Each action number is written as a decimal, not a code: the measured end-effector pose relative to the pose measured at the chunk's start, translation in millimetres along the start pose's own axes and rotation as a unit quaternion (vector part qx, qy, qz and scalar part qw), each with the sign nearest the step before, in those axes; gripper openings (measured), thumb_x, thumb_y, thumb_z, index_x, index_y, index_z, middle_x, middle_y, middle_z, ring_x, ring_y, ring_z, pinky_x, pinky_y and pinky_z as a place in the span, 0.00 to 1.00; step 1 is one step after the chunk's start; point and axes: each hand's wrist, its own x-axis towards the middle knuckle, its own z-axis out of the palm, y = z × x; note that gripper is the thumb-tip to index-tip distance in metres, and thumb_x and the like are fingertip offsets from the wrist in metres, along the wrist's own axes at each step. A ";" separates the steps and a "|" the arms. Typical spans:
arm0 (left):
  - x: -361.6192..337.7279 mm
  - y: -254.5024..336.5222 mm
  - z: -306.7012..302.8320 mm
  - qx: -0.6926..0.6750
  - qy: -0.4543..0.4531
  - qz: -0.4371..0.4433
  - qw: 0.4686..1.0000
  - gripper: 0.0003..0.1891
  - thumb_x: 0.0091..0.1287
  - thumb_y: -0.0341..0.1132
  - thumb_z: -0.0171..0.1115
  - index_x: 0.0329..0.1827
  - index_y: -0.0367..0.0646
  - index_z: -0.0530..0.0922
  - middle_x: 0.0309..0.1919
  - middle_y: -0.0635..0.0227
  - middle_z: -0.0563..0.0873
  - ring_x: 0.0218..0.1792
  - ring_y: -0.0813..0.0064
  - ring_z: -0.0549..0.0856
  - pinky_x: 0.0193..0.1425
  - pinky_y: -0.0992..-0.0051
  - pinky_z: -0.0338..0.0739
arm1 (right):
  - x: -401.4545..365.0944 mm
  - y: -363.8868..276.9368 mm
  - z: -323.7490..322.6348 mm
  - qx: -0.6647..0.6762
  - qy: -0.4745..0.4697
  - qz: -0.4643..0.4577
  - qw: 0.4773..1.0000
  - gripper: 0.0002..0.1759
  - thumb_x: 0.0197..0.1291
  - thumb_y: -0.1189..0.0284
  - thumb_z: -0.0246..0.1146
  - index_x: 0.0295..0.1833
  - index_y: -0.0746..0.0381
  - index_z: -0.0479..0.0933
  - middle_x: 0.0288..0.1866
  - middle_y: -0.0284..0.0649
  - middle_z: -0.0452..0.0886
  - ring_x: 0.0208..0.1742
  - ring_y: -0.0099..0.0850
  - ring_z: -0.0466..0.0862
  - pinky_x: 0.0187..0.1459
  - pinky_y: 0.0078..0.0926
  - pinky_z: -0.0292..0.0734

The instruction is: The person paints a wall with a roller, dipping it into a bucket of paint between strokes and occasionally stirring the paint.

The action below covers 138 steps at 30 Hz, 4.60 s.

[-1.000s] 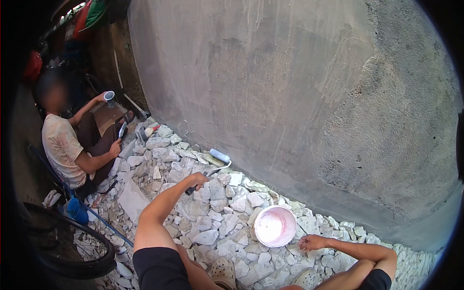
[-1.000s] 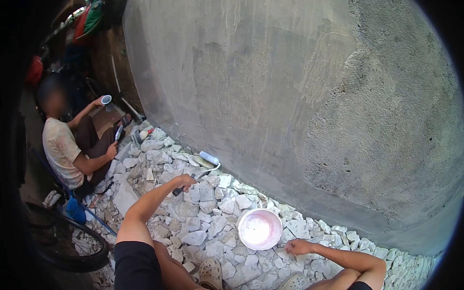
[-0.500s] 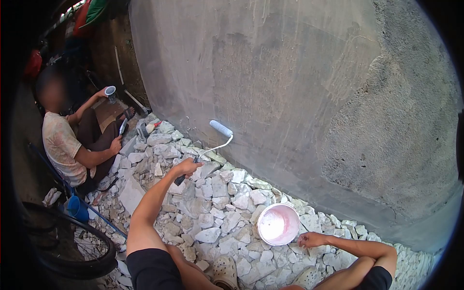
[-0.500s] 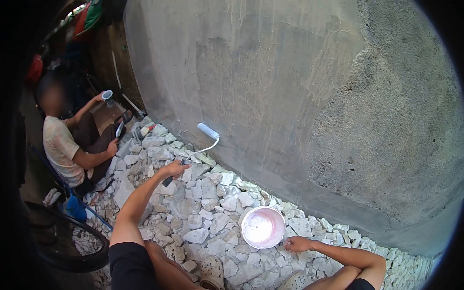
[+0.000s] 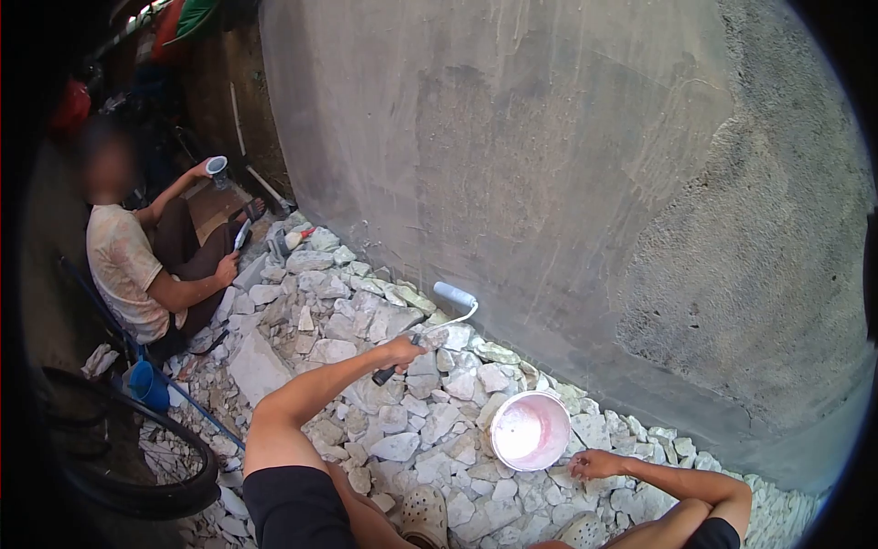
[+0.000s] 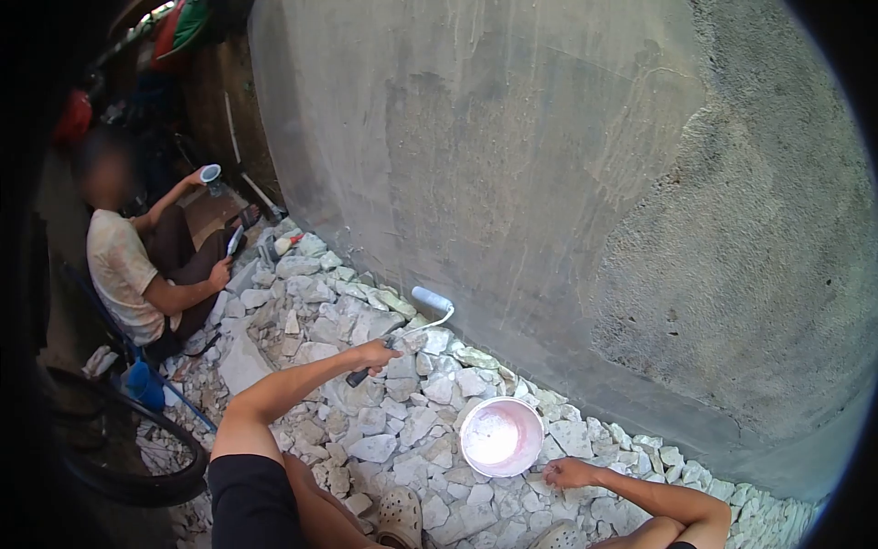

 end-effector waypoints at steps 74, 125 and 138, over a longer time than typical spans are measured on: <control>-6.9 27.6 96.3 -0.054 0.077 0.078 0.992 0.24 0.70 0.52 0.54 0.23 0.43 0.65 0.12 0.73 0.66 0.10 0.80 0.65 0.13 0.74 0.59 | -9.5 17.4 -7.0 -0.042 0.040 -0.006 0.998 0.18 0.63 0.64 0.56 0.50 0.65 0.77 0.41 0.40 0.84 0.40 0.29 0.83 0.48 0.27 0.76; 19.9 -7.0 62.7 -0.064 -0.046 0.042 0.996 0.27 0.71 0.56 0.52 0.17 0.49 0.61 0.12 0.73 0.66 0.11 0.79 0.64 0.14 0.72 0.61 | -6.9 15.0 -8.6 -0.026 0.035 -0.009 0.999 0.16 0.63 0.65 0.56 0.49 0.65 0.77 0.40 0.39 0.83 0.39 0.27 0.83 0.46 0.26 0.77; 21.7 -17.6 58.5 -0.047 -0.081 -0.044 0.995 0.25 0.69 0.54 0.55 0.21 0.46 0.63 0.13 0.72 0.66 0.11 0.79 0.65 0.13 0.73 0.60 | -0.5 23.2 -10.9 -0.010 0.025 0.004 1.000 0.17 0.63 0.66 0.55 0.51 0.66 0.76 0.41 0.41 0.83 0.41 0.28 0.83 0.47 0.26 0.77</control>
